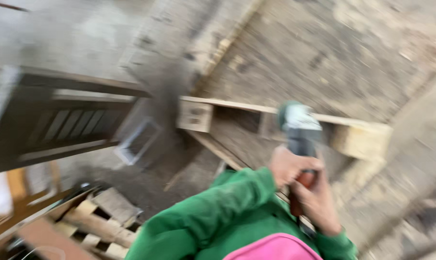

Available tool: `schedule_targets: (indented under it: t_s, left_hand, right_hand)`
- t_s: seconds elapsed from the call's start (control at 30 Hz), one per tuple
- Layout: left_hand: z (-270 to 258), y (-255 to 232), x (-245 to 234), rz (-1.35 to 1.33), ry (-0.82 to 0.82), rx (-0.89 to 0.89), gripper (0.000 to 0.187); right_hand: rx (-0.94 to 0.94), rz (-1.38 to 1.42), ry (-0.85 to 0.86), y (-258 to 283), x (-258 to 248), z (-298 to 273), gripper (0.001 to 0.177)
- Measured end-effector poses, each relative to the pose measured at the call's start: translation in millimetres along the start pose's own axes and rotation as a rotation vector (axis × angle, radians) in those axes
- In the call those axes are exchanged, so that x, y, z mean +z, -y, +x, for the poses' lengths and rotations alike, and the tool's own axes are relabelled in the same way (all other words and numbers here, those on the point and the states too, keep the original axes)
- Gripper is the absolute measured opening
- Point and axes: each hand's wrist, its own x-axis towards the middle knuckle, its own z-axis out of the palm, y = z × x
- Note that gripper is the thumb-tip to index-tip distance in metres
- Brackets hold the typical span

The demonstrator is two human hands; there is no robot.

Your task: The person uses an angle grinder with a sanding disc to smooth the edges and surfaces of a wooden pallet. The person moves the tool along the wood, generating sawdust, and briefly pauses to wipe the surface with a hand.

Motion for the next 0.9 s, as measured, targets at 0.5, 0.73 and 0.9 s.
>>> schedule_targets:
  t_s: [0.5, 0.73, 0.9]
  left_hand:
    - [-56.7, -5.9, -18.1, -0.382, 0.126, -0.124, 0.035]
    - [-46.6, -12.4, -20.8, -0.439, 0.159, -0.152, 0.034]
    - [-49.2, -9.3, -25.6, -0.445, 0.11, -0.18, 0.034]
  right_hand:
    - [0.043, -0.095, 0.122, 63.0, 15.6, -42.2, 0.111]
    - [0.042, -0.06, 0.079, 68.6, 24.9, -47.9, 0.11]
    - [0.035, -0.039, 0.089, 76.0, 31.2, -44.4, 0.108]
